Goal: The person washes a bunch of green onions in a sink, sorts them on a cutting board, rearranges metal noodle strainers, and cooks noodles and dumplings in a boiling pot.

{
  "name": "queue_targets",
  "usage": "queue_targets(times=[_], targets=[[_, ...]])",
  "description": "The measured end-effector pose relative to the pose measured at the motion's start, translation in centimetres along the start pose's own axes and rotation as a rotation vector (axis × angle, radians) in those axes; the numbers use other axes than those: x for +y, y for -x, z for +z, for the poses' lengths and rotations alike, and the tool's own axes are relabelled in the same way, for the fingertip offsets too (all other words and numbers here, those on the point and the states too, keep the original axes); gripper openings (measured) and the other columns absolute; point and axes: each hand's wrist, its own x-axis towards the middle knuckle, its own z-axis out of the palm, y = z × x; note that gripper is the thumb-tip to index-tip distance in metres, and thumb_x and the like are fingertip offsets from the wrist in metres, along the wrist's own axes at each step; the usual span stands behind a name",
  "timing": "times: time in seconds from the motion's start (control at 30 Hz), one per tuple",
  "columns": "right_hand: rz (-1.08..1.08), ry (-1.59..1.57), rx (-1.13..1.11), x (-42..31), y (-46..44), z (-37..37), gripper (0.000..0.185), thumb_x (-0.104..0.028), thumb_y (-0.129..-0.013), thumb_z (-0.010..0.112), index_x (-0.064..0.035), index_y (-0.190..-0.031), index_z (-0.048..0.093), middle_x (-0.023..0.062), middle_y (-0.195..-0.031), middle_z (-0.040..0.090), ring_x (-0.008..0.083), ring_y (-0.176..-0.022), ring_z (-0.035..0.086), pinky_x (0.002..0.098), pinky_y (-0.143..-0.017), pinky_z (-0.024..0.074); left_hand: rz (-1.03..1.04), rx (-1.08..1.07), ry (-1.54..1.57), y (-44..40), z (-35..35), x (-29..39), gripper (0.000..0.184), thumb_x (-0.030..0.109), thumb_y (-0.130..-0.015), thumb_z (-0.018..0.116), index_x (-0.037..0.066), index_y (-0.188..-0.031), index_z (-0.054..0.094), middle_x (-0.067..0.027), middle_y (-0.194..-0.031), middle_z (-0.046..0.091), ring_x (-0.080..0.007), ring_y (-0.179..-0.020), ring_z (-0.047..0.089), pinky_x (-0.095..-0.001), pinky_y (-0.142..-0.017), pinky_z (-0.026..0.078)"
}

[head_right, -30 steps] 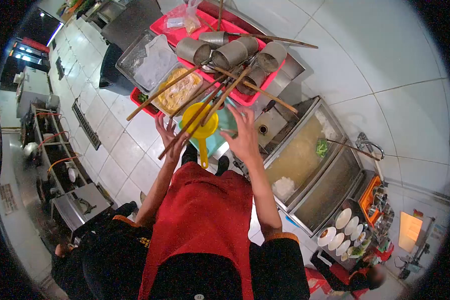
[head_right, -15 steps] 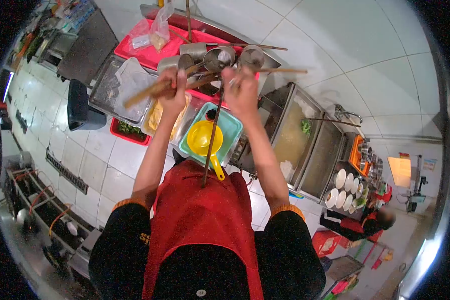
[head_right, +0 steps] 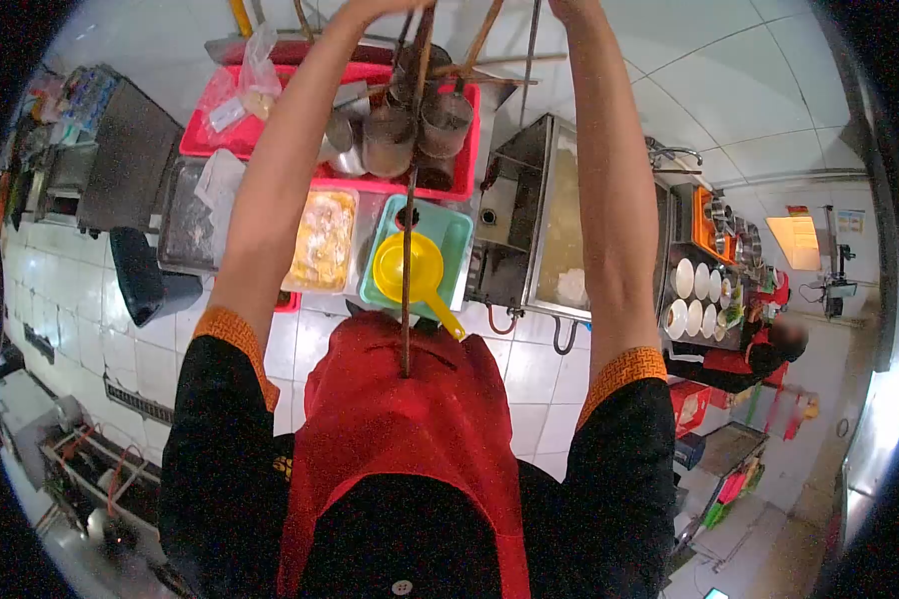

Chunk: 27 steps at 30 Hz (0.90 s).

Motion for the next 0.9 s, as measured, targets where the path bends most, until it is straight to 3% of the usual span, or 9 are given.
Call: queue_targets(times=[0.1,0.17,0.23,0.3,0.37,0.4,0.67,0.8,0.9], targets=[[-0.050,-0.036,0.072,-0.1,3.3,0.0,0.075,-0.050,-0.091,0.061,0.0054,-0.138,0.042,0.0202,-0.121,0.061,0.0285,-0.100,0.059,0.0385,-0.084,0.0502,0.040,0.236,-0.004,4.9,-0.4,0.5,0.021,0.015,-0.084,0.066,-0.004,-0.082,0.060,-0.0139,-0.063,0.059,-0.0208,-0.064,0.062,-0.0337,-0.062,0.051],[-0.050,-0.081,-0.015,3.3,3.0,-1.0,0.071,-0.044,-0.091,0.064,0.0046,-0.138,0.043,0.0159,-0.125,0.059,0.0221,-0.101,0.058,0.0352,-0.083,0.0504,-0.113,-0.622,0.502,6.6,-3.2,-3.4,0.025,0.016,-0.086,0.064,-0.008,-0.091,0.064,-0.0174,-0.072,0.066,-0.0208,-0.070,0.065,-0.0337,-0.066,0.053],[-0.248,-0.564,-0.021,8.3,0.9,-0.4,0.065,-0.037,-0.092,0.064,0.0041,-0.137,0.044,0.0109,-0.119,0.061,0.0166,-0.091,0.059,0.0334,-0.073,0.0501,0.278,-0.270,0.244,8.0,0.1,-8.2,0.026,0.019,-0.084,0.075,0.004,-0.096,0.057,-0.0045,-0.087,0.064,-0.0176,-0.083,0.063,-0.0358,-0.074,0.050],[-0.219,-0.561,0.079,8.3,2.1,0.6,0.060,-0.039,-0.094,0.061,0.0026,-0.135,0.047,0.0119,-0.109,0.065,0.0157,-0.086,0.058,0.0323,-0.070,0.0493,0.196,-0.259,0.213,9.8,1.0,-8.8,0.041,0.024,-0.082,0.076,0.005,-0.114,0.058,-0.0096,-0.101,0.067,-0.0247,-0.095,0.065,-0.0395,-0.083,0.050],[-0.242,-0.856,0.370,8.5,2.9,1.9,0.045,-0.049,-0.093,0.057,-0.0056,-0.103,0.062,0.0062,-0.092,0.063,0.0090,-0.065,0.046,0.0241,-0.055,0.0353,0.158,-0.204,0.102,11.8,1.6,-8.9,0.040,0.021,-0.082,0.072,0.004,-0.114,0.055,-0.0157,-0.100,0.063,-0.0324,-0.097,0.061,-0.0435,-0.082,0.047],[-0.232,-1.014,0.364,8.7,3.4,2.6,0.052,-0.049,-0.094,0.055,-0.0084,-0.126,0.050,0.0051,-0.113,0.060,0.0102,-0.072,0.048,0.0238,-0.057,0.0361,0.159,-0.199,0.090,12.8,2.1,-9.1,0.040,0.021,-0.082,0.072,0.004,-0.114,0.055,-0.0157,-0.100,0.063,-0.0324,-0.097,0.061,-0.0435,-0.082,0.047],[-0.538,-0.992,0.517,9.3,5.6,6.8,0.066,-0.058,-0.090,0.055,-0.0102,-0.135,0.047,0.0078,-0.125,0.054,0.0114,-0.073,0.056,0.0231,-0.055,0.0409,-0.008,-0.149,-0.240,13.6,3.3,-10.1,0.034,0.015,-0.092,0.055,0.003,-0.123,0.051,-0.0214,-0.119,0.057,-0.0414,-0.115,0.049,-0.0503,-0.101,0.034],[-0.717,-0.628,0.402,11.0,5.8,8.1,0.065,-0.030,-0.085,0.075,-0.0010,-0.134,0.044,0.0041,-0.114,0.055,0.0085,-0.087,0.052,0.0215,-0.066,0.0439,0.189,-0.392,-0.369,13.1,2.0,-11.3,0.050,0.023,-0.090,0.059,0.004,-0.135,0.047,-0.0219,-0.125,0.055,-0.0386,-0.123,0.046,-0.0486,-0.105,0.033],[-0.420,-0.532,0.464,10.1,6.0,9.0,0.041,-0.011,-0.079,0.080,0.0018,-0.108,0.055,0.0041,-0.090,0.062,0.0072,-0.074,0.052,0.0244,-0.065,0.0442,0.183,-0.518,-0.048,11.0,-2.9,-16.4,0.062,0.032,-0.089,0.062,0.006,-0.140,0.042,-0.0214,-0.125,0.056,-0.0379,-0.122,0.049,-0.0481,-0.104,0.037]])
